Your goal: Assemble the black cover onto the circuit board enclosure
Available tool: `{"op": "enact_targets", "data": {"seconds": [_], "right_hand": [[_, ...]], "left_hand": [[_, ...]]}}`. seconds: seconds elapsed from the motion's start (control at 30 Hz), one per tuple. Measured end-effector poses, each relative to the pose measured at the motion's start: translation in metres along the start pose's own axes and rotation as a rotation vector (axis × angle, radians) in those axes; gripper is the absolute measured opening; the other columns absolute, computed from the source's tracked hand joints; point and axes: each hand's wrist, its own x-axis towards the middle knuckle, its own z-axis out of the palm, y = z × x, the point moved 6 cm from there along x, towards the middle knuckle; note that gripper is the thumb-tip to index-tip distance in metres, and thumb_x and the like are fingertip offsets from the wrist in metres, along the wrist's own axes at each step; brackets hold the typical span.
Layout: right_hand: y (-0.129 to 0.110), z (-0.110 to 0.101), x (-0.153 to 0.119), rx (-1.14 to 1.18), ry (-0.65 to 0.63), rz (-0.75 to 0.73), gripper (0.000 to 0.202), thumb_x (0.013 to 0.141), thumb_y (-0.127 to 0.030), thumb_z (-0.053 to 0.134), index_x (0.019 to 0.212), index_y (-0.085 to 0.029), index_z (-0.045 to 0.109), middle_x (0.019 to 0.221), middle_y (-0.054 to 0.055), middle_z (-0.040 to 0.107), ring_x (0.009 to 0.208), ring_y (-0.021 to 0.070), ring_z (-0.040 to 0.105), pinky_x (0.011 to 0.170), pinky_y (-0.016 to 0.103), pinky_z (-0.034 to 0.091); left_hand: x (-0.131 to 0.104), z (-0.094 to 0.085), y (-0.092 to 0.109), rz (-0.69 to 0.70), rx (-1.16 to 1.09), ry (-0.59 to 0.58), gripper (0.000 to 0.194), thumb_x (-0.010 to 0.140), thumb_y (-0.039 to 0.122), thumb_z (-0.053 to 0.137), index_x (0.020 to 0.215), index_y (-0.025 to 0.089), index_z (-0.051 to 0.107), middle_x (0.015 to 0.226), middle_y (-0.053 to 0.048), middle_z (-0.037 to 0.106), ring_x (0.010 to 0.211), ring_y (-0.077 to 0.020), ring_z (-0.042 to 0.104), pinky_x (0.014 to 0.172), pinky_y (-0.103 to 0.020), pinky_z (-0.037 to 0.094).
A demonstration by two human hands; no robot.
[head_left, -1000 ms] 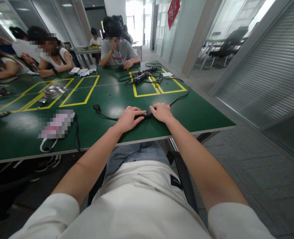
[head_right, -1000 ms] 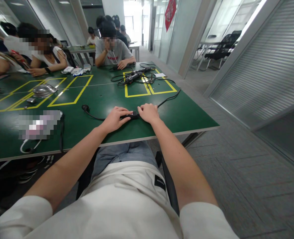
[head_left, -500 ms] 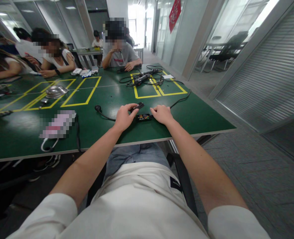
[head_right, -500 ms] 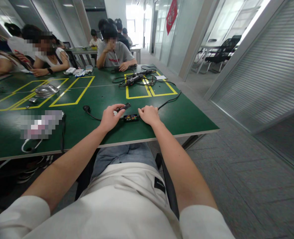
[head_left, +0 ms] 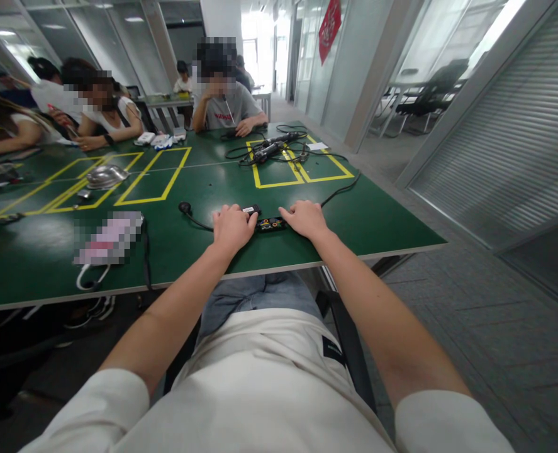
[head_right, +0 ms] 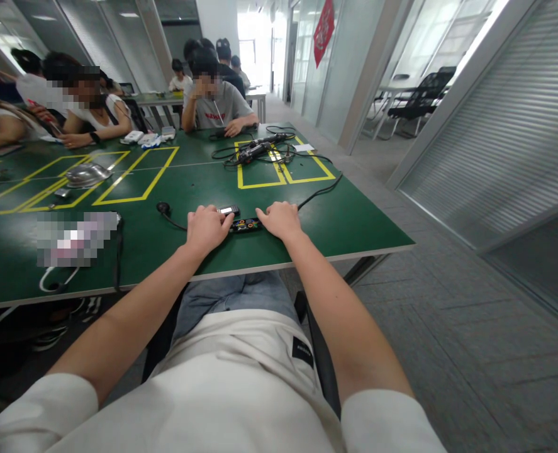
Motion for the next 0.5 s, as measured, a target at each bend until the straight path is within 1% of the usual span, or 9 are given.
{"op": "enact_targets", "data": {"seconds": [0.1,0.2,0.27,0.33,0.4,0.43,0.5], "right_hand": [[-0.0006,-0.0028,-0.0013,-0.007,0.028,0.011,0.06,0.116,-0.055,0.046,0.104,-0.019,0.093,0.118,0.022,0.086,0.121,0.0381,0.074,0.101,0.046,0.049],[-0.0016,-0.0063,-0.0025,-0.012,0.079,-0.001,0.062,0.117,-0.053,0.043,0.102,-0.019,0.093,0.123,0.021,0.085,0.123,0.0372,0.073,0.103,0.046,0.048],[-0.0017,-0.0068,-0.0026,-0.009,0.087,-0.004,0.061,0.117,-0.053,0.043,0.103,-0.019,0.092,0.125,0.02,0.085,0.124,0.0363,0.073,0.105,0.045,0.048],[-0.001,-0.0056,-0.002,-0.003,0.065,0.009,0.058,0.115,-0.055,0.047,0.104,-0.019,0.092,0.122,0.019,0.086,0.123,0.0354,0.073,0.106,0.044,0.048],[0.0,-0.0041,-0.0011,0.005,0.035,0.029,0.056,0.114,-0.056,0.05,0.104,-0.019,0.092,0.118,0.019,0.087,0.121,0.0349,0.075,0.105,0.043,0.048],[0.0004,-0.0036,-0.0007,0.01,0.023,0.038,0.055,0.113,-0.056,0.051,0.104,-0.019,0.092,0.117,0.019,0.087,0.12,0.0347,0.075,0.105,0.043,0.049],[0.001,-0.0032,-0.0001,0.017,0.008,0.049,0.055,0.113,-0.055,0.052,0.105,-0.02,0.092,0.118,0.02,0.087,0.12,0.0347,0.076,0.105,0.043,0.049]], "left_hand": [[0.0006,-0.0013,-0.0004,-0.025,-0.002,0.038,0.052,0.112,0.052,0.055,0.089,0.021,0.09,0.113,-0.022,0.076,0.12,-0.0439,0.064,0.103,-0.06,0.052],[0.0012,-0.0055,-0.0008,-0.033,-0.032,0.067,0.054,0.113,0.052,0.051,0.092,0.022,0.09,0.113,-0.02,0.076,0.12,-0.0422,0.064,0.102,-0.058,0.053],[0.0015,-0.0071,-0.0006,-0.048,-0.024,0.041,0.055,0.115,0.052,0.049,0.095,0.022,0.091,0.115,-0.019,0.076,0.121,-0.0406,0.064,0.103,-0.056,0.054],[0.0014,-0.0066,0.0,-0.065,0.004,-0.023,0.054,0.114,0.053,0.051,0.095,0.022,0.09,0.118,-0.018,0.077,0.123,-0.0397,0.065,0.105,-0.054,0.054],[0.0009,-0.006,0.0004,-0.079,0.013,-0.07,0.05,0.113,0.053,0.055,0.093,0.021,0.088,0.121,-0.018,0.076,0.125,-0.0394,0.065,0.107,-0.053,0.054],[0.0008,-0.0066,0.0001,-0.083,-0.001,-0.065,0.046,0.112,0.053,0.059,0.092,0.021,0.086,0.124,-0.017,0.076,0.127,-0.0391,0.065,0.107,-0.052,0.054],[0.0014,-0.0093,-0.0023,-0.086,-0.062,-0.001,0.033,0.108,0.049,0.068,0.098,0.022,0.084,0.133,-0.016,0.074,0.131,-0.0382,0.064,0.108,-0.051,0.055]]}}
